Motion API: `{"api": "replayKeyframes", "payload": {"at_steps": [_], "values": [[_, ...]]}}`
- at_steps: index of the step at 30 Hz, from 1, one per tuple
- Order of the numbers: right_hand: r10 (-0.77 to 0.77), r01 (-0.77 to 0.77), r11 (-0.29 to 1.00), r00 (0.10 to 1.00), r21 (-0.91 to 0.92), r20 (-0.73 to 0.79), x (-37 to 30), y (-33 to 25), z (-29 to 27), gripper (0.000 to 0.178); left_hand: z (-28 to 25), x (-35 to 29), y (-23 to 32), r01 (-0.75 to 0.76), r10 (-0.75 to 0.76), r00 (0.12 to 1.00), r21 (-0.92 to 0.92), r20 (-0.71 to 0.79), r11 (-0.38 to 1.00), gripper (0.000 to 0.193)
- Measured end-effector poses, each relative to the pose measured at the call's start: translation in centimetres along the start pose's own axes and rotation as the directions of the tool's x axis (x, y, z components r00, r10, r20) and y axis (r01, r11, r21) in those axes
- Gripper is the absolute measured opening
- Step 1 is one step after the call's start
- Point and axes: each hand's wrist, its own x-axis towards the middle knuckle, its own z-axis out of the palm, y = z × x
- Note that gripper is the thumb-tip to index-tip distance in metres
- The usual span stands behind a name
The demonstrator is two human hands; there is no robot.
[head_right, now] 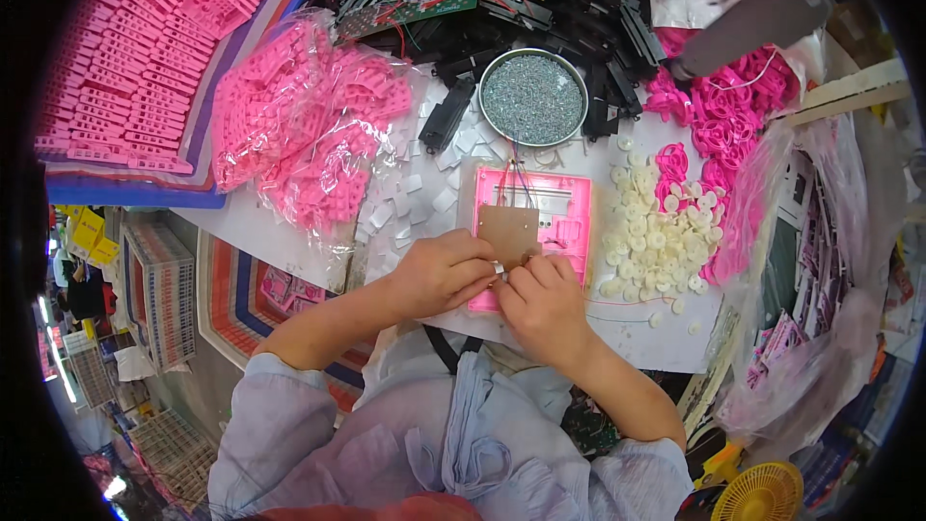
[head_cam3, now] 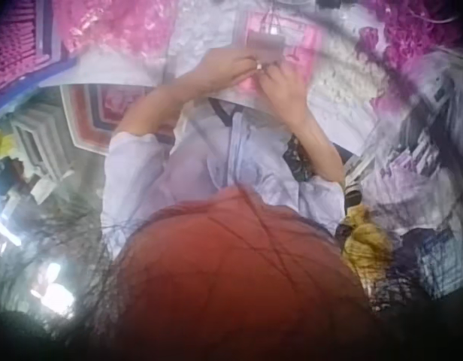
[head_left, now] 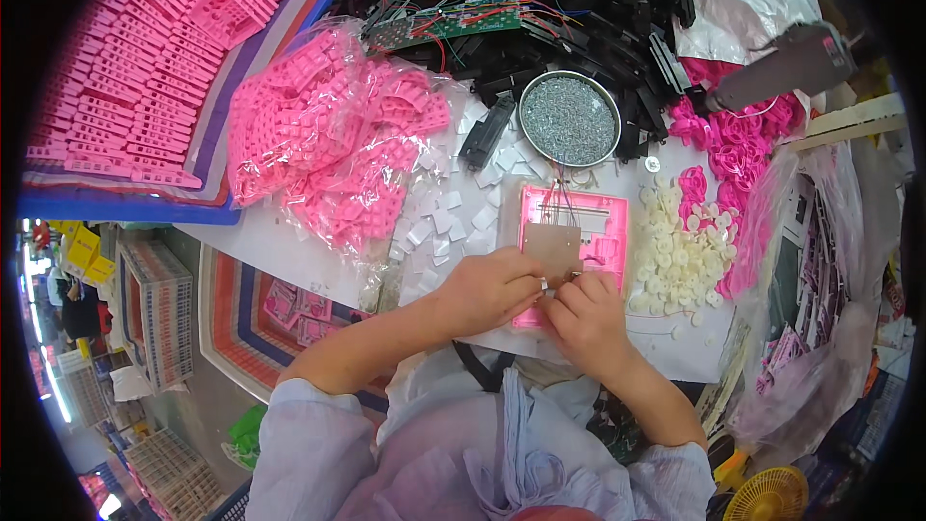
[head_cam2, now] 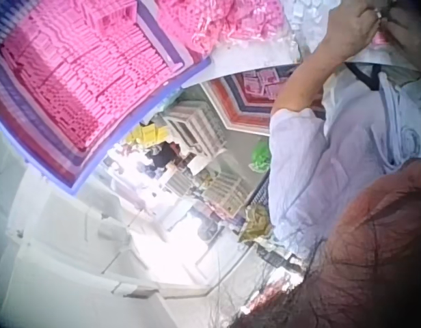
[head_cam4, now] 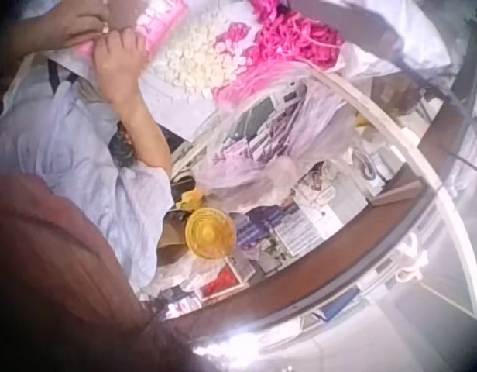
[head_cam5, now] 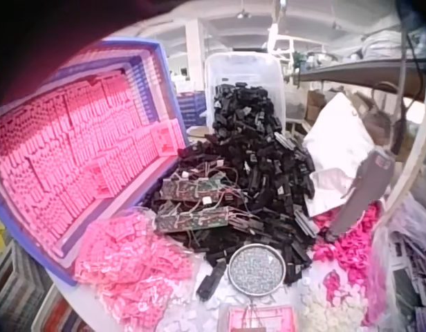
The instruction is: Assembling toy cash registers by gluing circuit boards and keypad buttons into plastic shells.
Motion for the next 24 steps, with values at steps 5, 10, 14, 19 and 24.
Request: {"api": "replayKeyframes", "payload": {"at_steps": [5, 10, 14, 19, 24], "values": [[-0.026, 0.026, 0.999, 1.0, -0.019, 0.006, -0.2, 0.3, 0.2, 0.019, 0.3, -0.1, -0.1, -0.004, 0.004, 1.0, 0.009, -0.001, 1.0, 0.019], [-0.058, 0.058, 0.998, 0.998, -0.004, -0.02, -0.3, 0.4, 0.1, 0.02, 0.5, -0.4, -0.2, -0.033, 0.032, 0.999, -0.023, -0.033, 0.999, 0.02], [-0.061, 0.061, 0.998, 0.998, -0.001, 0.008, -0.3, 0.5, 0.0, 0.02, 0.5, -0.3, -0.3, -0.044, 0.043, 0.998, -0.037, -0.037, 0.998, 0.02], [-0.03, 0.031, 0.999, 0.997, -0.014, 0.077, 0.1, 0.2, -0.2, 0.019, 0.4, -0.3, 0.1, -0.018, 0.018, 1.0, 0.0, 0.0, 1.0, 0.018], [0.037, -0.028, 0.999, 0.977, -0.044, 0.211, 0.1, -0.7, -1.3, 0.022, 0.3, -0.3, 0.3, 0.022, -0.022, 1.0, 0.016, -0.005, 1.0, 0.017]]}}
